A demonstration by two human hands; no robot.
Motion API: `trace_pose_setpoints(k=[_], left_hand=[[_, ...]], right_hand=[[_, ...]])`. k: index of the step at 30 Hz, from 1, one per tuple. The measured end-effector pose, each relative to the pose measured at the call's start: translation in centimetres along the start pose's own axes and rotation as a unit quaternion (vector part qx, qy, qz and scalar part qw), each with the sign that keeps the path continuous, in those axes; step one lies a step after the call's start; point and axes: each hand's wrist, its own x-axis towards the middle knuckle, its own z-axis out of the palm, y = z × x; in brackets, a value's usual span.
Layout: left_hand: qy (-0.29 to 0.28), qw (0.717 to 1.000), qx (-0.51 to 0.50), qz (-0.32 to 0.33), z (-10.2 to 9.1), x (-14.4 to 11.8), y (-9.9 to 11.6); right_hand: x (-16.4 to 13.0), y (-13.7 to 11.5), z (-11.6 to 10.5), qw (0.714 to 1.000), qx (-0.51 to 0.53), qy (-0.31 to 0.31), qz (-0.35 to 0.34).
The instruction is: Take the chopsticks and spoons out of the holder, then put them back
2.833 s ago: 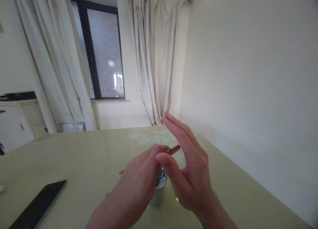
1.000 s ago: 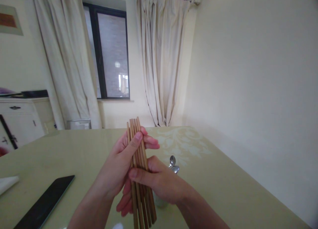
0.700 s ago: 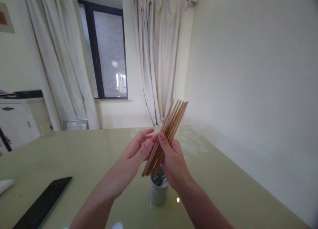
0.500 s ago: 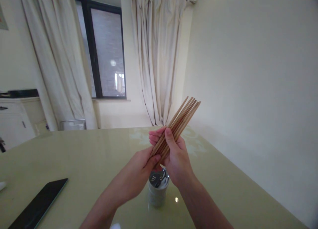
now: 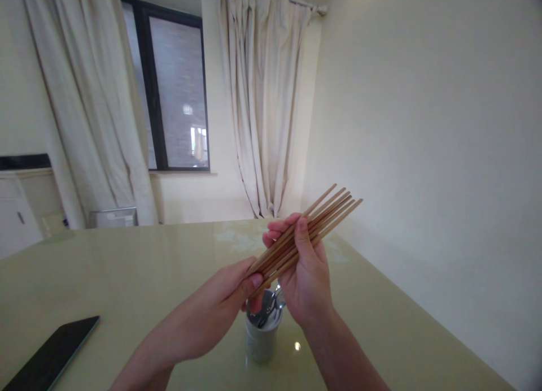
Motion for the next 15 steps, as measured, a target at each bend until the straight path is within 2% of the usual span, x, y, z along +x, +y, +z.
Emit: trace_pose_setpoints(k=[4,7,10,15], left_hand=[[0.007,0.998,-0.067,-0.006,1.0,0.7,-0.3],[0.019,0.997,-0.081,-0.004,1.2,1.0,-0.6],[0.019,0.999,-0.050,0.003,0.5,0.6,-0.9],[0.008,0.999,0.018,-0.030,-1.7,-0.4,-1.6]], right_hand=[[0.0,0.3,0.1,1.000,-0.003,-0.008,-0.001],[0.0,-0.3,-0.1,1.000,-0.017,-0.020,0.010],[0.2,-1.8,-0.6,0.998,-0.048,-0.051,0.002],[1.3,-3.7,-1.9,0.984,-0.156,-0.083,-0.011]])
